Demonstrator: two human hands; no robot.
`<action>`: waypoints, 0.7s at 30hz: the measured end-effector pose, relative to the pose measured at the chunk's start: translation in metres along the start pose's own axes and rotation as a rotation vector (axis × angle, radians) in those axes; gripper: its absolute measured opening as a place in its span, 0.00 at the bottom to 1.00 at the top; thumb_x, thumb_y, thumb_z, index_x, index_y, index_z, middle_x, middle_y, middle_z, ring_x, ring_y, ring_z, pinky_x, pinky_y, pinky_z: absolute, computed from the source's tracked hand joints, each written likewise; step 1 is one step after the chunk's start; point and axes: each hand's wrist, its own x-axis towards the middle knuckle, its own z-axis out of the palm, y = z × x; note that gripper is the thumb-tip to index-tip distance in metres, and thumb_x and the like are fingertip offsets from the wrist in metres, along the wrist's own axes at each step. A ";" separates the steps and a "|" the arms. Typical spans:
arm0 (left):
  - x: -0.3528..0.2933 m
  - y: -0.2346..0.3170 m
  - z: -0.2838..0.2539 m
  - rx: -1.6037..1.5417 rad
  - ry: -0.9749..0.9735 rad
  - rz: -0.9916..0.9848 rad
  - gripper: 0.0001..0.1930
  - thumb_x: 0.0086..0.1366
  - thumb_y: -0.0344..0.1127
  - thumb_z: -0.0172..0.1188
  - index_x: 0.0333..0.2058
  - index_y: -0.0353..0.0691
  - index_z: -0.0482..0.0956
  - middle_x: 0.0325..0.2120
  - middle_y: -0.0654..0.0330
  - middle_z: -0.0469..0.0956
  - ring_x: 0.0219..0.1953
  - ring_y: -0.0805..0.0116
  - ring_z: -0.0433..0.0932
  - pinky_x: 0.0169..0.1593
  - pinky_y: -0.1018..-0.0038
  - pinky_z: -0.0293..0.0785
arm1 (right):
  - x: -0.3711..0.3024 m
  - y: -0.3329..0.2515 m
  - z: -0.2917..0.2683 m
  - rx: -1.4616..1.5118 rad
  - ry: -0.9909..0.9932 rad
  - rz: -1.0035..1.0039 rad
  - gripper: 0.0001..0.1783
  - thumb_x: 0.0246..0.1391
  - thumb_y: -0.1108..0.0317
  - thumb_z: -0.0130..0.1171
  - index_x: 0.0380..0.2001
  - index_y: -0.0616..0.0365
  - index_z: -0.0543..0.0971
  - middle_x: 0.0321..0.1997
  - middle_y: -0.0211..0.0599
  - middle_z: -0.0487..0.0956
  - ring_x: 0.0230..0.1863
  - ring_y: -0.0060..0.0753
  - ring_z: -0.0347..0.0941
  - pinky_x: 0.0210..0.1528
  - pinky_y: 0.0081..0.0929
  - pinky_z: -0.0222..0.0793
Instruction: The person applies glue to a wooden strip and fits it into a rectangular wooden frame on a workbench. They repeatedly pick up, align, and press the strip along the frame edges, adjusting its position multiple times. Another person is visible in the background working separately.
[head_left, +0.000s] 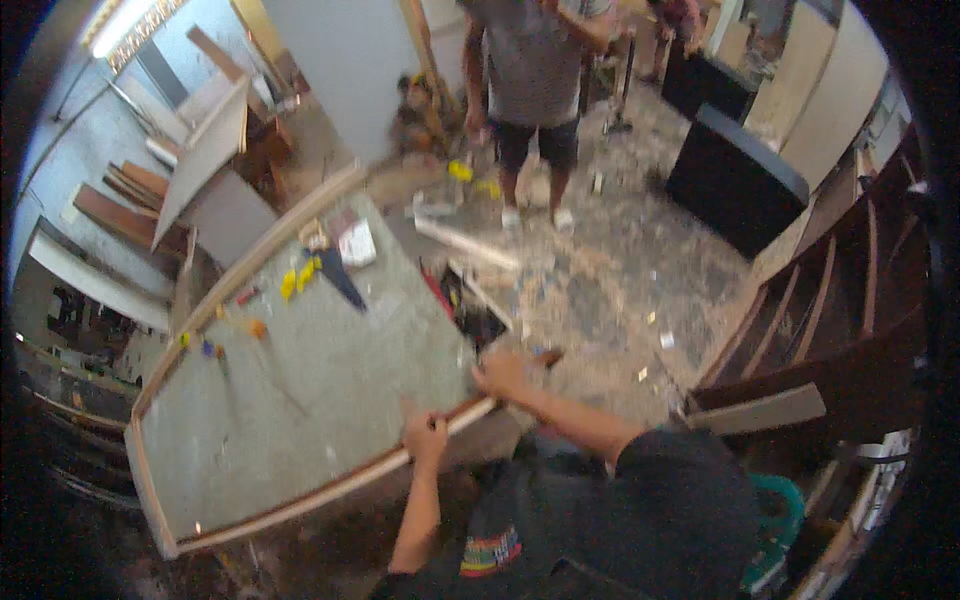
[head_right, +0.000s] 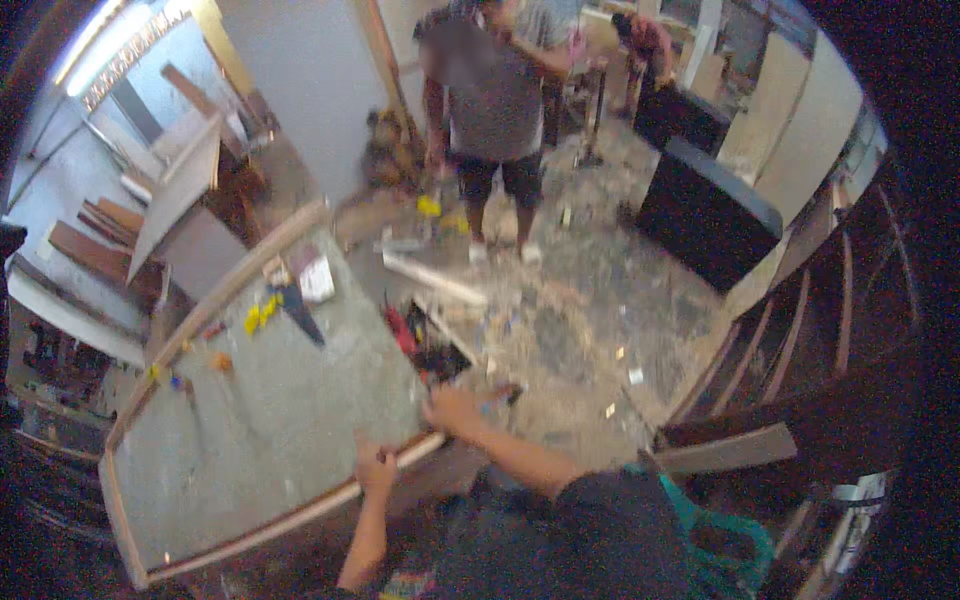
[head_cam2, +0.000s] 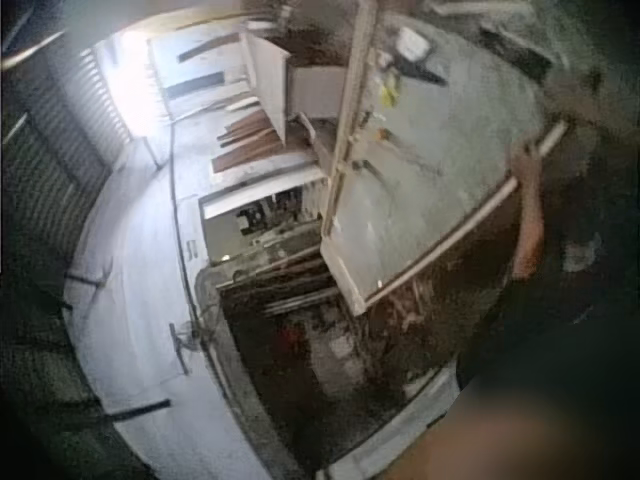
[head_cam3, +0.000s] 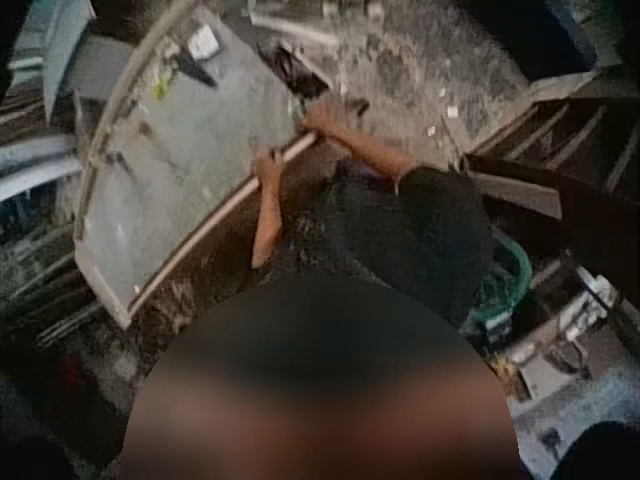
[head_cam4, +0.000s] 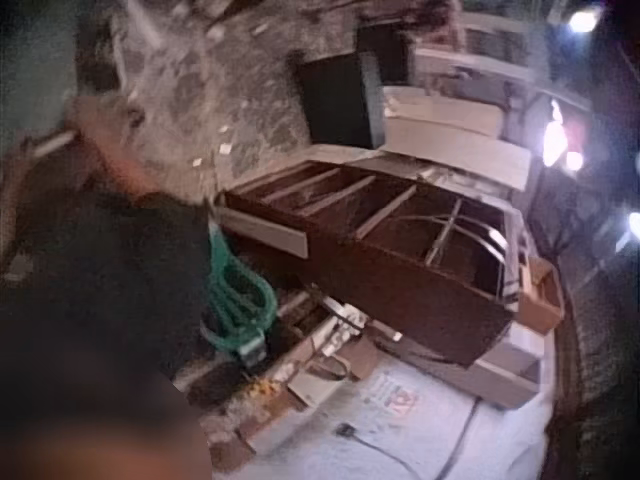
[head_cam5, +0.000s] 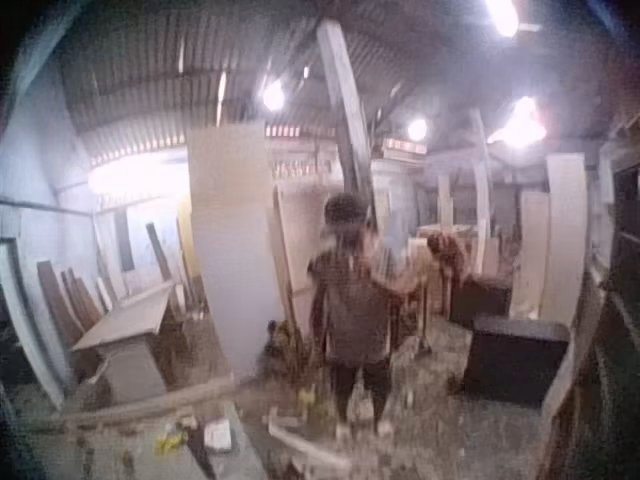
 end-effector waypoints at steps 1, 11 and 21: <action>-0.002 0.000 0.000 0.050 0.118 0.100 0.09 0.59 0.40 0.65 0.30 0.42 0.87 0.30 0.53 0.83 0.36 0.48 0.81 0.41 0.55 0.75 | -0.004 0.001 0.002 0.035 0.020 0.008 0.26 0.58 0.46 0.57 0.40 0.61 0.82 0.40 0.53 0.83 0.44 0.56 0.81 0.53 0.59 0.69; 0.010 -0.012 -0.008 -0.432 -0.344 -0.219 0.11 0.62 0.26 0.64 0.43 0.41 0.87 0.36 0.61 0.85 0.39 0.70 0.82 0.45 0.70 0.77 | -0.037 0.003 0.002 0.204 0.190 -0.045 0.23 0.54 0.51 0.61 0.44 0.59 0.80 0.45 0.47 0.80 0.53 0.51 0.73 0.60 0.51 0.63; 0.034 -0.036 -0.008 -0.602 -0.629 -0.215 0.14 0.61 0.27 0.70 0.46 0.41 0.88 0.37 0.63 0.84 0.36 0.75 0.77 0.44 0.74 0.75 | -0.032 0.007 0.007 0.196 0.350 -0.113 0.16 0.49 0.56 0.65 0.37 0.55 0.80 0.38 0.40 0.79 0.47 0.45 0.73 0.50 0.45 0.64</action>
